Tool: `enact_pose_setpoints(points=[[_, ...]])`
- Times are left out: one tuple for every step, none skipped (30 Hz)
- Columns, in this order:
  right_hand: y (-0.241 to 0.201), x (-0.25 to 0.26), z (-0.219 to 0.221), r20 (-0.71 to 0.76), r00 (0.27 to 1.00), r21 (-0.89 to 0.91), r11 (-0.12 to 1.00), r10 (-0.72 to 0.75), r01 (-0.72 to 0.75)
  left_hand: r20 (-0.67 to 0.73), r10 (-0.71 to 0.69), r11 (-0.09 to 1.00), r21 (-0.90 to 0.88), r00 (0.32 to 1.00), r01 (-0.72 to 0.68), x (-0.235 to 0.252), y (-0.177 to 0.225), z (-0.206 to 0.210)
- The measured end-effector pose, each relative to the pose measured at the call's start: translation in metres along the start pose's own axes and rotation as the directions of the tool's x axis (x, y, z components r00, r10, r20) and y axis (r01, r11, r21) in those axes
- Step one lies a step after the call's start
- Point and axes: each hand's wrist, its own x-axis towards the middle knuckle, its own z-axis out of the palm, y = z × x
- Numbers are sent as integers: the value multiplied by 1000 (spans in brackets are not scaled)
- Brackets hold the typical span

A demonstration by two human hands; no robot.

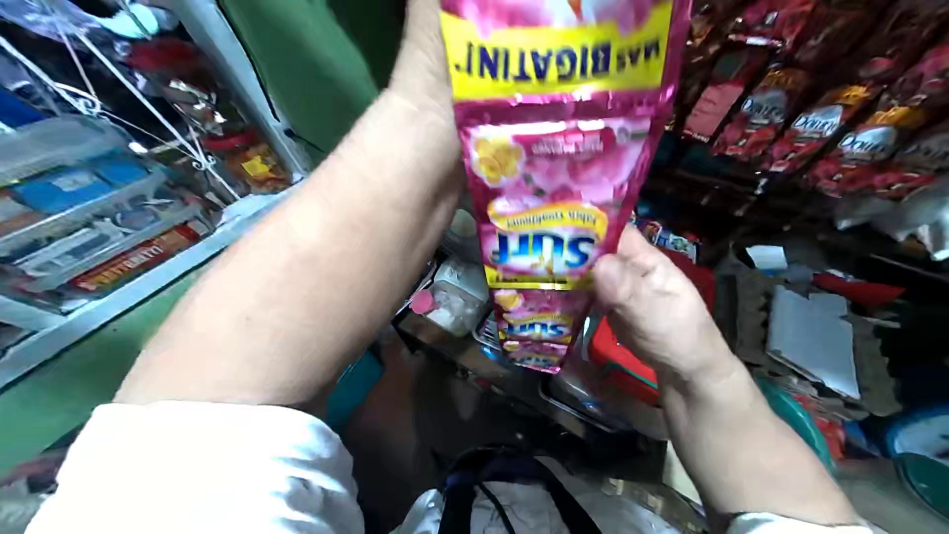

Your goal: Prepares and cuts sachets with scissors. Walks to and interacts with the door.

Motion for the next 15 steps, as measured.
enact_pose_setpoints(points=[[4, -2, 15, -36, 999, 18, 1000, 0, 1, -80, 95, 995, 46, 992, -92, -12, -7, 12], [10, -3, 28, -62, 998, 30, 1000, -6, 8, -104, 171, 978, 138, 980, -156, -27, -12, 17], [17, -5, 40, -72, 997, 45, 999, -9, 13, -112, 212, 960, 208, 971, -185, -45, -15, 20], [21, -6, 54, -108, 994, 61, 998, 15, -8, -129, 228, 951, 242, 965, -193, -63, -16, 20], [26, -8, 66, -122, 992, 79, 997, 30, -20, -115, 235, 946, 255, 965, -200, -82, -15, 17], [34, -9, 77, -123, 992, 114, 993, 31, -17, -96, 250, 947, 232, 963, -223, -98, -8, 17], [43, -11, 86, -108, 994, 171, 985, 23, -4, -102, 228, 962, 176, 968, -209, -115, 11, 22], [51, -12, 97, -106, 994, 201, 980, 11, 10, -148, 115, 989, 114, 982, -99, -133, 46, 36], [56, -13, 109, -114, 993, 220, 975, -6, 31, -268, -158, 982, 58, 950, 180, -145, 100, 59], [60, -13, 121, -128, 992, 226, 973, -12, 41, -306, -298, 949, 8, 904, 316, -156, 132, 70], [62, -13, 133, -149, 989, 223, 974, -10, 43, -307, -328, 936, 20, 893, 351, -169, 148, 71], [65, -12, 143, -167, 986, 224, 973, -9, 46, -307, -321, 937, 35, 896, 348, -182, 155, 69], [69, -10, 153, -182, 983, 225, 973, -17, 59, -313, -315, 932, 75, 896, 354, -195, 160, 64], [72, -9, 162, -199, 980, 223, 972, -28, 73, -344, -316, 929, 75, 884, 361, -205, 165, 61], [73, -8, 170, -217, 976, 220, 972, -34, 83, -381, -333, 917, 83, 863, 390, -215, 171, 59]])
